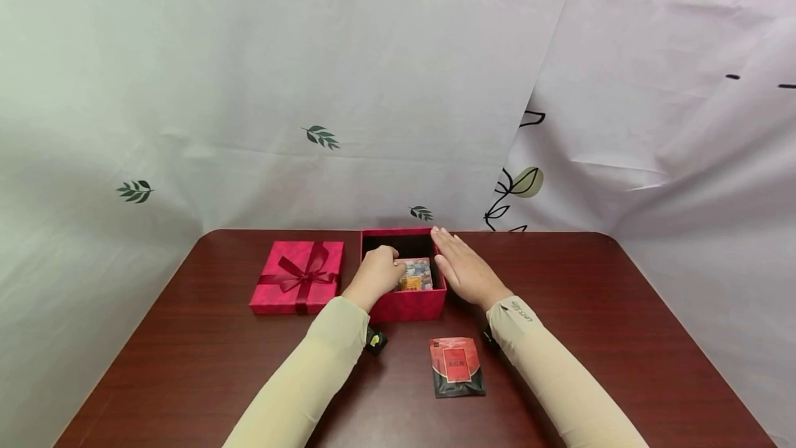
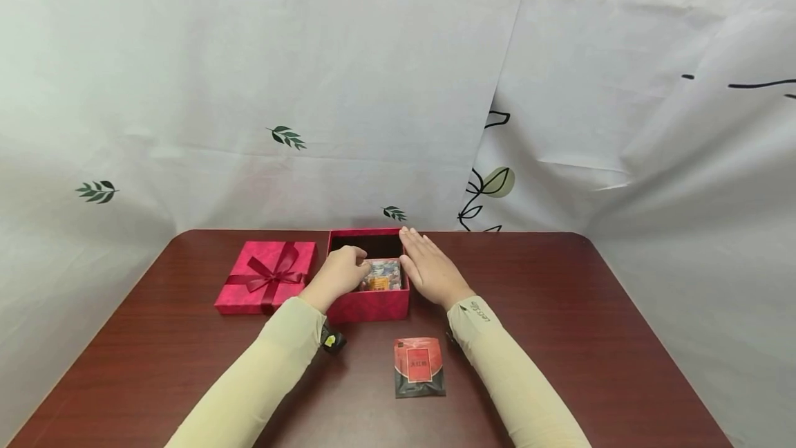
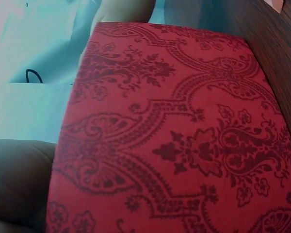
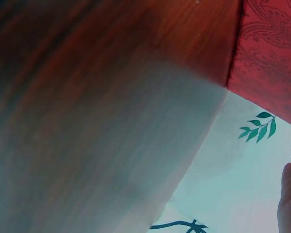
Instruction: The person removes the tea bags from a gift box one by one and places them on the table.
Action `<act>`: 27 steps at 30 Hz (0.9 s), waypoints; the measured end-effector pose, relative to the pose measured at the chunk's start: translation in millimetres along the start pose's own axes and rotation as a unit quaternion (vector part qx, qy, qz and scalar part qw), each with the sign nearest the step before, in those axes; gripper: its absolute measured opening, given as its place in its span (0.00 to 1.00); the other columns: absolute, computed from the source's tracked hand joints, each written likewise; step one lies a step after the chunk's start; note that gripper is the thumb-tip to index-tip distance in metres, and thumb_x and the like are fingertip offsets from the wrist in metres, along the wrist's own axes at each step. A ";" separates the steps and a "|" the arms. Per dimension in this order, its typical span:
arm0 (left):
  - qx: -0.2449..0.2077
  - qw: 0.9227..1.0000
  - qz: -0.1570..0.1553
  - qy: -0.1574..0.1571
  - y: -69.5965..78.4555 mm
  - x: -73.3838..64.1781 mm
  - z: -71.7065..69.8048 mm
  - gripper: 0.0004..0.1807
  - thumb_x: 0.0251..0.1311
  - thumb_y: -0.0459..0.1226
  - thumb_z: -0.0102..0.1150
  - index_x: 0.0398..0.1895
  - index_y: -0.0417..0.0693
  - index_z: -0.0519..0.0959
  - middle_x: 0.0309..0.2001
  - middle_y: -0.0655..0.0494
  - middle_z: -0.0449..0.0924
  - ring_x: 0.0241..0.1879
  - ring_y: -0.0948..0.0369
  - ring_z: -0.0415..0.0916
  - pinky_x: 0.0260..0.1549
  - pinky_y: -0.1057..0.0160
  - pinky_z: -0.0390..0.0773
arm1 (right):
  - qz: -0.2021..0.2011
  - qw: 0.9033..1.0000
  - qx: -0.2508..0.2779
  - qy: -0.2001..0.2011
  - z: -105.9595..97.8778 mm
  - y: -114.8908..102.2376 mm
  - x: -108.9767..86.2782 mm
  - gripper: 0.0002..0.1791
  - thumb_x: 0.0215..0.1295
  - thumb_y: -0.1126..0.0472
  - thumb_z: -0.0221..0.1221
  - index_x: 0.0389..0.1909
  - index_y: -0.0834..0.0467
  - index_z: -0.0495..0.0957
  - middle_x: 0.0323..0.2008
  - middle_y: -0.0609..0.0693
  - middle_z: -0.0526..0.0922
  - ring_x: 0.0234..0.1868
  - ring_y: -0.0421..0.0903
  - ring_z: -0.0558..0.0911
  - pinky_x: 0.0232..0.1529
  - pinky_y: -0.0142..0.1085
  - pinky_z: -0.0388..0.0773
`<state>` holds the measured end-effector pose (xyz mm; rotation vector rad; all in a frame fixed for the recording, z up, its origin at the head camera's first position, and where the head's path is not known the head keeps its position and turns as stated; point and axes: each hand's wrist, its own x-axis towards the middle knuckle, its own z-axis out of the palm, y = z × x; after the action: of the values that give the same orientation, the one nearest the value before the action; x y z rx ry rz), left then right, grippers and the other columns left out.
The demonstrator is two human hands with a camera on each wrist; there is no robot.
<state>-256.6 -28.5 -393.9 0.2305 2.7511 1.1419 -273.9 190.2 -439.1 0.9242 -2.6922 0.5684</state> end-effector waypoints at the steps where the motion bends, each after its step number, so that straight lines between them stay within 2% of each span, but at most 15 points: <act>1: 0.009 1.000 0.001 -0.003 -0.4 0.6 0.6 0.23 0.71 0.34 0.55 0.64 0.28 0.73 0.38 0.41 0.82 0.14 0.63 0.63 0.26 0.63 0.72 | 0.000 1.000 0.000 0.000 0.0 0.0 -0.1 0.30 0.79 0.58 0.47 0.76 0.67 0.57 0.76 0.60 0.60 0.78 0.55 0.55 0.77 0.49 0.51; 3: 0.026 1.000 0.001 -0.007 -1.1 1.0 1.7 0.21 0.69 0.34 0.56 0.61 0.28 0.76 0.38 0.41 0.82 0.17 0.61 0.65 0.28 0.61 0.72 | -0.001 1.000 -0.001 0.001 0.2 -0.1 -0.1 0.30 0.79 0.59 0.47 0.76 0.67 0.57 0.76 0.60 0.60 0.78 0.55 0.55 0.77 0.49 0.51; 7: 0.042 0.999 0.001 -0.007 -1.6 0.7 3.3 0.18 0.67 0.34 0.59 0.56 0.28 0.78 0.43 0.41 0.82 0.27 0.57 0.75 0.34 0.57 0.77 | -0.002 1.000 -0.001 0.001 0.6 -0.5 0.0 0.30 0.79 0.59 0.48 0.76 0.67 0.57 0.76 0.60 0.60 0.78 0.55 0.55 0.77 0.49 0.51; 14: 0.046 0.999 0.002 0.002 -1.9 -0.5 5.6 0.20 0.67 0.33 0.61 0.58 0.30 0.78 0.54 0.37 0.81 0.38 0.55 0.80 0.45 0.51 0.82 | 0.002 1.000 0.000 0.002 -0.2 -1.1 -0.3 0.30 0.79 0.59 0.48 0.76 0.67 0.58 0.76 0.60 0.60 0.78 0.55 0.56 0.77 0.49 0.51; 17: 0.044 0.999 0.000 0.005 -1.8 -0.8 5.7 0.19 0.67 0.33 0.61 0.58 0.31 0.78 0.55 0.37 0.81 0.40 0.54 0.81 0.47 0.50 0.83 | 0.003 1.000 0.000 0.001 -0.1 -1.1 -0.3 0.30 0.79 0.59 0.48 0.76 0.67 0.58 0.76 0.60 0.60 0.78 0.55 0.55 0.77 0.49 0.51; 19: 0.046 0.999 -0.001 0.006 -1.8 -0.5 5.9 0.17 0.67 0.32 0.61 0.56 0.31 0.80 0.52 0.38 0.83 0.38 0.54 0.80 0.44 0.52 0.83 | 0.004 1.000 0.000 0.001 0.3 -0.9 -0.3 0.30 0.79 0.59 0.48 0.76 0.67 0.58 0.76 0.60 0.60 0.78 0.55 0.56 0.77 0.49 0.51; 24: 0.062 0.998 0.005 -0.002 -2.2 0.2 5.6 0.09 0.66 0.32 0.60 0.43 0.33 0.83 0.33 0.46 0.83 0.24 0.58 0.72 0.30 0.59 0.76 | 0.004 1.000 0.001 0.000 1.0 -0.4 -0.2 0.31 0.79 0.59 0.48 0.76 0.67 0.57 0.77 0.59 0.59 0.78 0.55 0.55 0.77 0.49 0.51; 27: 0.059 0.998 0.008 -0.008 -3.3 1.2 5.8 0.09 0.65 0.31 0.60 0.43 0.33 0.83 0.27 0.48 0.81 0.20 0.60 0.67 0.27 0.61 0.73 | 0.003 1.000 0.002 0.001 0.9 -0.3 -0.2 0.31 0.79 0.59 0.48 0.76 0.67 0.57 0.77 0.60 0.59 0.78 0.55 0.55 0.77 0.49 0.51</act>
<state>-256.9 -26.5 -400.5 0.2752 2.8102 0.9768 -273.6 189.7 -439.8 0.9169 -2.6949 0.5769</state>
